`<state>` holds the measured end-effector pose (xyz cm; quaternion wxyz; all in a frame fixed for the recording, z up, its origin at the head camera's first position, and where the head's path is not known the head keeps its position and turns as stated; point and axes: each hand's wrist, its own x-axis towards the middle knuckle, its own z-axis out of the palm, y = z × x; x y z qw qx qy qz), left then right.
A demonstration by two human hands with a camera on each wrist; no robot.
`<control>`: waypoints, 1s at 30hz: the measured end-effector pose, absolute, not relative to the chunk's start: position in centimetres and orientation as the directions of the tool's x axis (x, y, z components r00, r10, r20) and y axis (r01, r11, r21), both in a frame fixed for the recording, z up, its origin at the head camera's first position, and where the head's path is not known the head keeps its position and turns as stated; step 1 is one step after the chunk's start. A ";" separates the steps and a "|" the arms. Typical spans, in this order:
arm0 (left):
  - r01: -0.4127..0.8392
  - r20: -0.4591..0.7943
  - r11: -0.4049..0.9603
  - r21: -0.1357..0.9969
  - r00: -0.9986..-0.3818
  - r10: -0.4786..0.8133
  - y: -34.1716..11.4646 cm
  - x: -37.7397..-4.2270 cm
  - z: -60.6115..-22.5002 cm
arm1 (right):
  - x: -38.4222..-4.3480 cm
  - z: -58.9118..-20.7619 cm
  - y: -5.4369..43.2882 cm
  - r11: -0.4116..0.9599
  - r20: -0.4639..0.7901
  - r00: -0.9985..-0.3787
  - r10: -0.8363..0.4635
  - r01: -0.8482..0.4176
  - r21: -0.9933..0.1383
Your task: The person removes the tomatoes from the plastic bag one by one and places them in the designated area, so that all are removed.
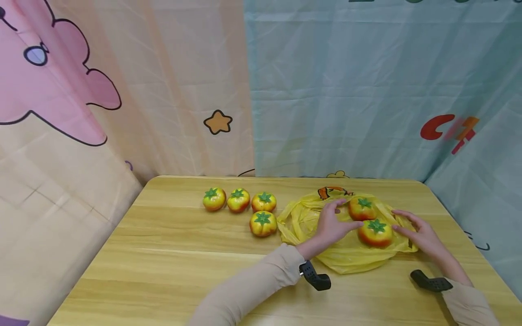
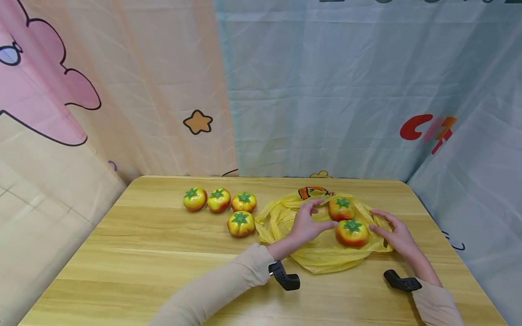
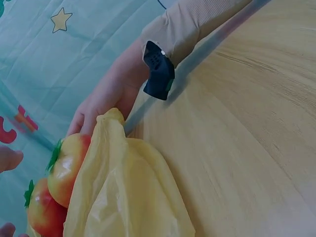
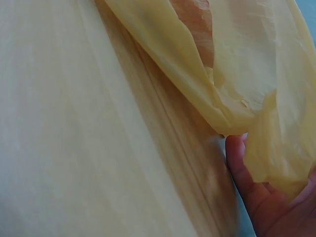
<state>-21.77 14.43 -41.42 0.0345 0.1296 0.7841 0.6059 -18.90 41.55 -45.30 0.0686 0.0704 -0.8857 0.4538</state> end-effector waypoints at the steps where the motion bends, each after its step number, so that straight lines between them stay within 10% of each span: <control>1: 0.153 0.094 0.239 0.959 -0.966 0.240 14.8 -21.7 -41.5 | -18.9 -45.3 41.6 0.581 0.194 -0.979 -0.064 -0.195 -0.790; 30: 0.187 0.093 0.248 0.951 -0.934 0.346 18.4 -19.9 -43.7 | -18.9 -45.3 41.7 0.571 0.138 -0.989 -0.043 -0.138 -0.810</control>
